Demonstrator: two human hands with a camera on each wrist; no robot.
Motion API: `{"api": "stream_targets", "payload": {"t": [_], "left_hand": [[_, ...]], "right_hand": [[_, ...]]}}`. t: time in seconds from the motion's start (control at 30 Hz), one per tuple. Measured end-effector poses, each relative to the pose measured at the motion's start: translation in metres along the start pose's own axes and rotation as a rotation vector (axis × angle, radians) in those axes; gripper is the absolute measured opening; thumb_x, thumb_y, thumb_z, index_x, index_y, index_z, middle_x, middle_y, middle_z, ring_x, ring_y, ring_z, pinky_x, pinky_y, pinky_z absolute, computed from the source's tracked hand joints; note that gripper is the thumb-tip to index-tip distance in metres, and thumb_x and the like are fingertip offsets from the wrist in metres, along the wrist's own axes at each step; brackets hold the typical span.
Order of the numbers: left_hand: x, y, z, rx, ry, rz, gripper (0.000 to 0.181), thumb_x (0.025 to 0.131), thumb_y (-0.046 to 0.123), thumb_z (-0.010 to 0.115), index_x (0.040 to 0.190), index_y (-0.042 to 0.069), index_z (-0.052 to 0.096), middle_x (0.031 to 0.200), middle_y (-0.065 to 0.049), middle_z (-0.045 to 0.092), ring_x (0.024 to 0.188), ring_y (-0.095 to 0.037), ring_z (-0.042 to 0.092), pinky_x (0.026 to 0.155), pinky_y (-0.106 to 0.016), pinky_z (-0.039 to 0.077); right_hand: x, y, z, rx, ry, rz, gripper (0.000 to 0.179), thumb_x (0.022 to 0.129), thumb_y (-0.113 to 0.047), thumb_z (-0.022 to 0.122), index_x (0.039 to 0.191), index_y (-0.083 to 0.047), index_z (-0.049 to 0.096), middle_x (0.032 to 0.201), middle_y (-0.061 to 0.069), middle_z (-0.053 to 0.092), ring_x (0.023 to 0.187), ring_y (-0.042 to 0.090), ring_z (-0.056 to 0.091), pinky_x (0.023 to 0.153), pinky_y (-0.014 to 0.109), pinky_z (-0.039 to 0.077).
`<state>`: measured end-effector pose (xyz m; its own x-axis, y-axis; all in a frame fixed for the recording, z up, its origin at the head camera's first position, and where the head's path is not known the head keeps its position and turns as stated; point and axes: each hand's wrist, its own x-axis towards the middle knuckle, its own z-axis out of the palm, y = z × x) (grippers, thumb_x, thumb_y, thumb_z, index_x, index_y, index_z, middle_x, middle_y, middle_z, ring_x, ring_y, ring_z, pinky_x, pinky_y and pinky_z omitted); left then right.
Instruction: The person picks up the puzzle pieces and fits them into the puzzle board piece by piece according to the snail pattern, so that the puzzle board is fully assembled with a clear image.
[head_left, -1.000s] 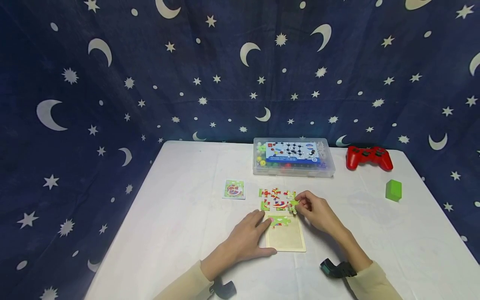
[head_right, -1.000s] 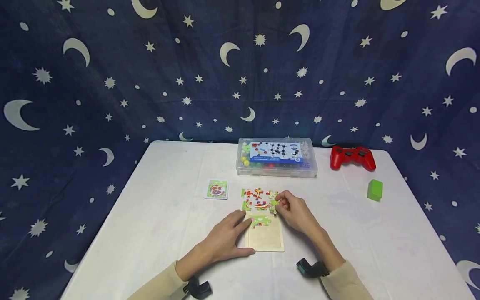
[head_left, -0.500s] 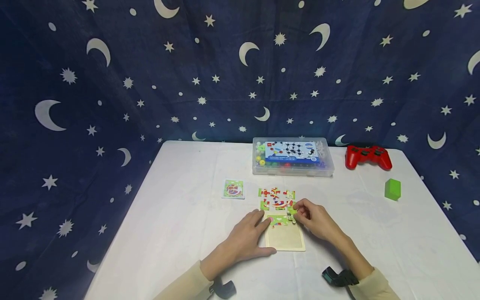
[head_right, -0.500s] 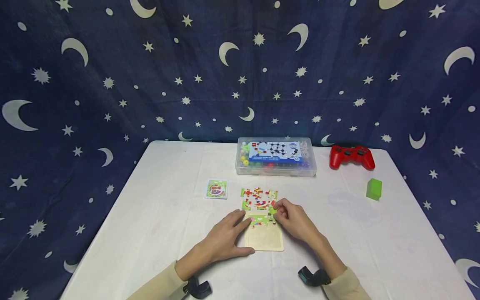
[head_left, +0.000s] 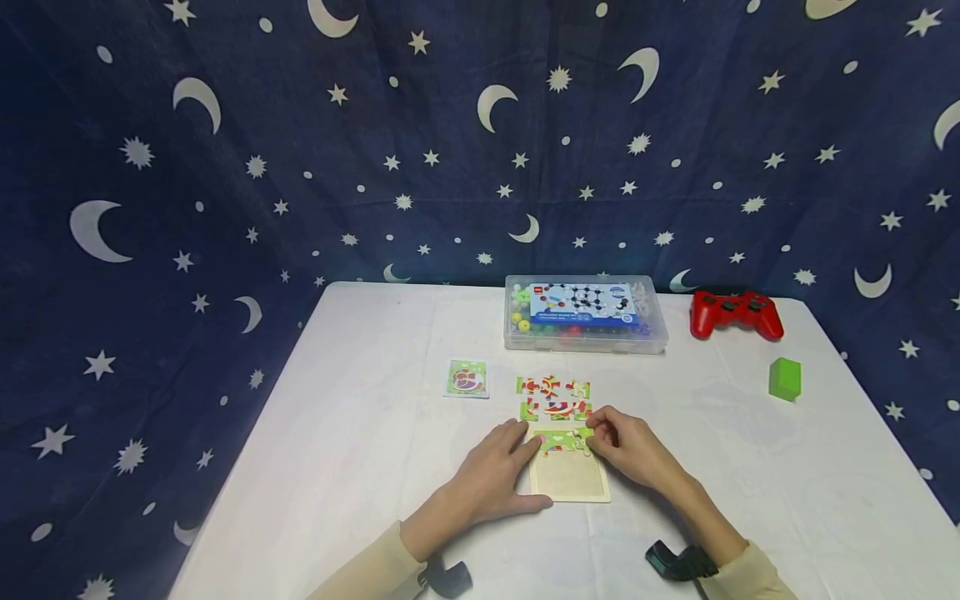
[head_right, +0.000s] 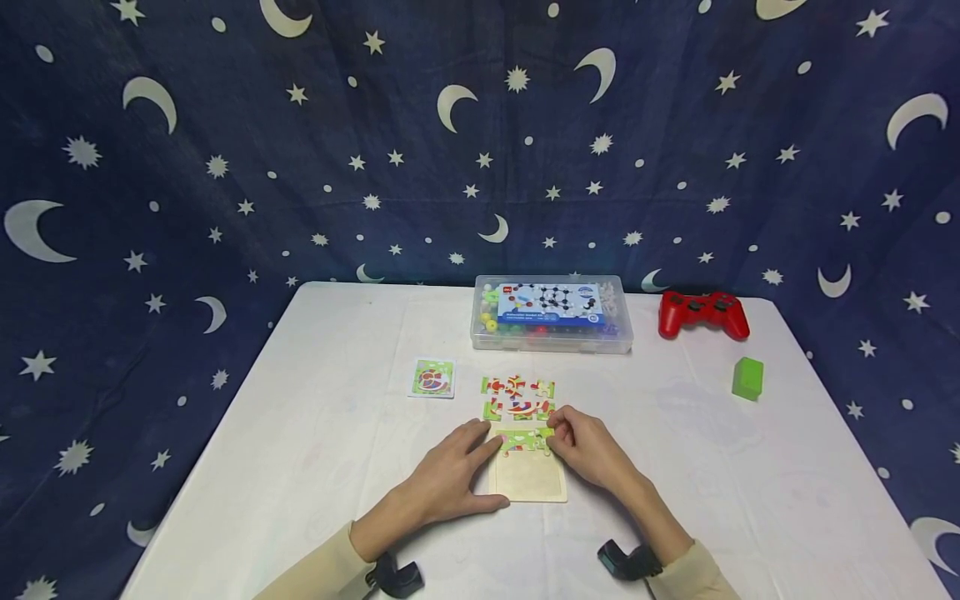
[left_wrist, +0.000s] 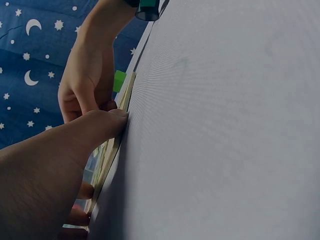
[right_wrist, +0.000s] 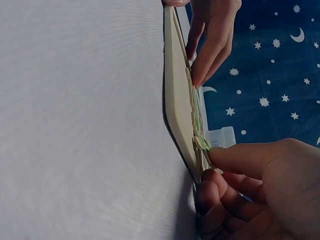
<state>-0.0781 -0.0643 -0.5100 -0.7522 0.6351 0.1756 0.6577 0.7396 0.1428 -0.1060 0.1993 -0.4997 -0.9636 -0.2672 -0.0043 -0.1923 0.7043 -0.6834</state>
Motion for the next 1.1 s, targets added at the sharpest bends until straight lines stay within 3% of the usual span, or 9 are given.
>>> {"api": "stream_targets", "payload": {"t": [0.47,0.87,1.1], "left_hand": [[-0.0002,-0.0002,-0.0018,0.005,-0.001,0.007,0.085,0.082,0.074,0.062,0.143,0.015,0.056,0.145,-0.010,0.052,0.139,-0.028,0.048,0.117,-0.036,0.041],[0.0000,-0.0004,-0.0009,0.006,-0.002,0.006,0.085,0.082,0.074,0.062,0.143,0.015,0.056,0.145,-0.010,0.052,0.140,-0.028,0.048,0.117,-0.036,0.041],[0.0002,-0.0025,-0.0021,-0.039,-0.036,0.000,0.086,0.082,0.073,0.062,0.145,0.015,0.054,0.148,-0.010,0.050,0.141,-0.029,0.047,0.118,-0.037,0.041]], "right_hand": [[-0.0020,0.0019,0.0018,-0.087,0.020,-0.118,0.018,0.084,-0.013,0.080,0.102,-0.013,0.075,0.090,-0.005,0.057,0.077,0.003,0.048,0.064,0.019,0.044],[-0.0017,0.0020,0.0011,-0.086,0.024,-0.143,0.014,0.084,-0.012,0.079,0.098,-0.015,0.077,0.089,-0.007,0.058,0.076,0.001,0.049,0.064,0.020,0.046],[-0.0010,0.0031,0.0015,-0.070,0.027,-0.162,0.013,0.083,-0.013,0.080,0.096,-0.016,0.078,0.089,-0.008,0.059,0.076,0.001,0.049,0.065,0.020,0.046]]}}
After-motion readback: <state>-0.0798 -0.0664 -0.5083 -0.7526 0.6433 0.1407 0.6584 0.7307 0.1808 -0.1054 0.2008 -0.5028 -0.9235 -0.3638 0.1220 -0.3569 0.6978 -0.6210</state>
